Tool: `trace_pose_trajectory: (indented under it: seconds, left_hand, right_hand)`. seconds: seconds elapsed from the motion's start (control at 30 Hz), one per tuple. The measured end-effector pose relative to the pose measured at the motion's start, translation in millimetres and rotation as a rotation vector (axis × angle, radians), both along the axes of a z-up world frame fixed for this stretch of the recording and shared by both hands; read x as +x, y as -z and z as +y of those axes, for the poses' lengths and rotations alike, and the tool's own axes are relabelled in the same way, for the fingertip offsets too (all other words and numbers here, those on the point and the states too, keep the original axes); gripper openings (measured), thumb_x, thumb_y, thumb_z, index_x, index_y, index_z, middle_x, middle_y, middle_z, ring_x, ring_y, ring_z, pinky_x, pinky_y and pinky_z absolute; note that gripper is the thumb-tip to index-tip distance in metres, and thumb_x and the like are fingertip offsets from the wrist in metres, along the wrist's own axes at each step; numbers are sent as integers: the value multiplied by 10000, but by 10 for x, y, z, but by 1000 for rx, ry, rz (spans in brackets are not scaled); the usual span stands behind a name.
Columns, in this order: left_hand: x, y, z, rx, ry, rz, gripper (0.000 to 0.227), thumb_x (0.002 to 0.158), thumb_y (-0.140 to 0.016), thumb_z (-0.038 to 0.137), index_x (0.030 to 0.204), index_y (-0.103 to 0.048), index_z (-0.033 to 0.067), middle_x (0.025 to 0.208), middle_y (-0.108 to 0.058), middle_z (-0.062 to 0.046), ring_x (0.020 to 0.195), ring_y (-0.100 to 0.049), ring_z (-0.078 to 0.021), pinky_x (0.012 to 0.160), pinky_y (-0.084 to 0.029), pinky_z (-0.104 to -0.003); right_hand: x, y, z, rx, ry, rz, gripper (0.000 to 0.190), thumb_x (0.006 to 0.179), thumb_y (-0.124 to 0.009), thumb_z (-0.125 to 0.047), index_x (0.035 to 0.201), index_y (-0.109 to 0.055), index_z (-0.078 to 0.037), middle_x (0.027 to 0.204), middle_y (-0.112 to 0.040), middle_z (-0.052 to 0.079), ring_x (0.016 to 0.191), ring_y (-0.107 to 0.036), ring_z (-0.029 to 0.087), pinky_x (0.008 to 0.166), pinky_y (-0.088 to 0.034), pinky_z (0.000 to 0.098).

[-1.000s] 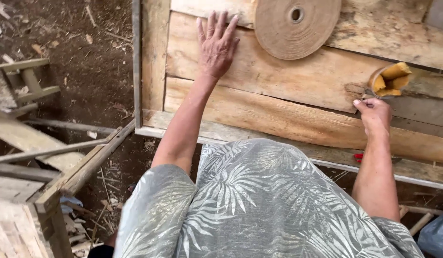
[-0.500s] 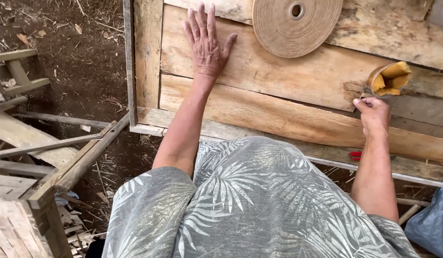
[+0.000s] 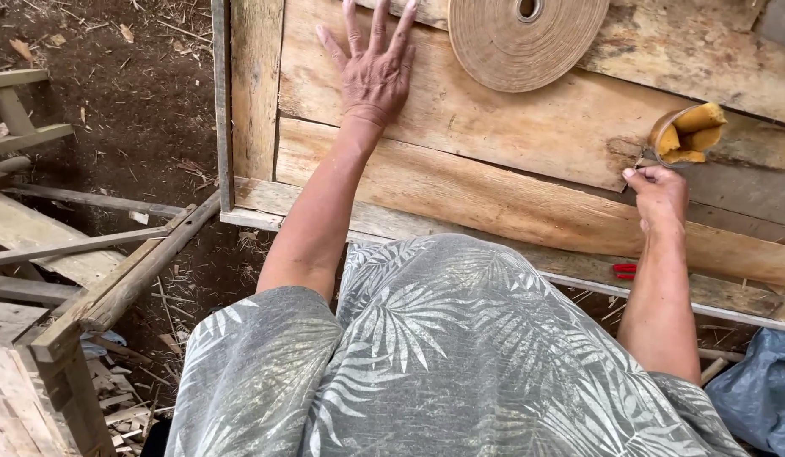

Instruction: The person is cutting thin wood veneer strips using a utility knife on a wooden workbench and then unrolling and preparing a roll of edge banding material.

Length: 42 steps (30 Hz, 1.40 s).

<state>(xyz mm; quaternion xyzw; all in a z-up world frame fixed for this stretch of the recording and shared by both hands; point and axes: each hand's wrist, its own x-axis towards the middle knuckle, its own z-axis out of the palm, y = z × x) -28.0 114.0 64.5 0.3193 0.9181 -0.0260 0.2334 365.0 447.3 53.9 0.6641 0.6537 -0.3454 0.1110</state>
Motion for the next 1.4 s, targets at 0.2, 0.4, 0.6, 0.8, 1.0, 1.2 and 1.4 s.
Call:
trace_pose_trajectory:
  seconds: [0.2,0.4,0.6,0.8,1.0,1.2,1.4]
  left_hand:
    - [32,158,-13,183,-34,84,506,1175,-414,448,1646,-245,377,1713,-196,-7,1520,-40,-444,1121,-18,-836]
    - [56,172,-5,163,-27,95,500,1235,-470,467,1676,-244,402,1706,-109,47,1553,-25,-376,1161,-2,-799]
    - [49,378,-37,224,-37,110,517,1248,-486,480,1703,-254,402,1687,-36,86,1541,54,-302,1176,93,-740]
    - [79,948,-156,297,56,549,582,1223,-347,597,1732,-113,437,1749,141,64,1616,143,-272,1242,170,-674]
    - [14,311,-28,32,-63,-39,626,1193,-174,620,1759,-39,389,1662,200,67,1576,166,-283,1205,166,-691]
    - [-50,771,-122,264,-46,205,669,1098,-490,696,1648,-298,368,1711,-217,-43,1569,-115,-373,1218,-9,-682]
    - [121,810,-216,430,20,558,727,1114,-167,720,1645,137,328,1688,338,-9,1562,296,-226,1263,150,-646]
  right_hand:
    - [50,66,-11,36,-19,35,132,933,-838,-219,951,-720,-163,1147,-749,-40,1029,-664,84,935,-540,231]
    - [17,-5,-53,67,2,-4,161,907,-853,-226,991,-742,-146,1169,-753,-11,1071,-686,129,968,-559,274]
    - [414,519,131,225,-153,125,231,862,-922,-275,962,-796,-110,887,-768,-13,782,-653,66,717,-512,244]
    - [253,335,-14,361,-322,-6,237,890,-901,-253,970,-807,-51,963,-789,116,834,-738,251,797,-570,415]
    - [106,215,-238,540,-412,-191,223,866,-887,-390,857,-784,-192,864,-777,121,950,-622,383,936,-355,493]
    - [-23,-64,-570,959,-628,142,196,905,-857,-150,1078,-784,-96,1008,-787,129,908,-651,361,850,-408,457]
    - [-163,-203,-1259,794,-694,156,549,1024,-705,-271,1449,-581,53,1478,-535,331,1273,-509,532,1071,-283,676]
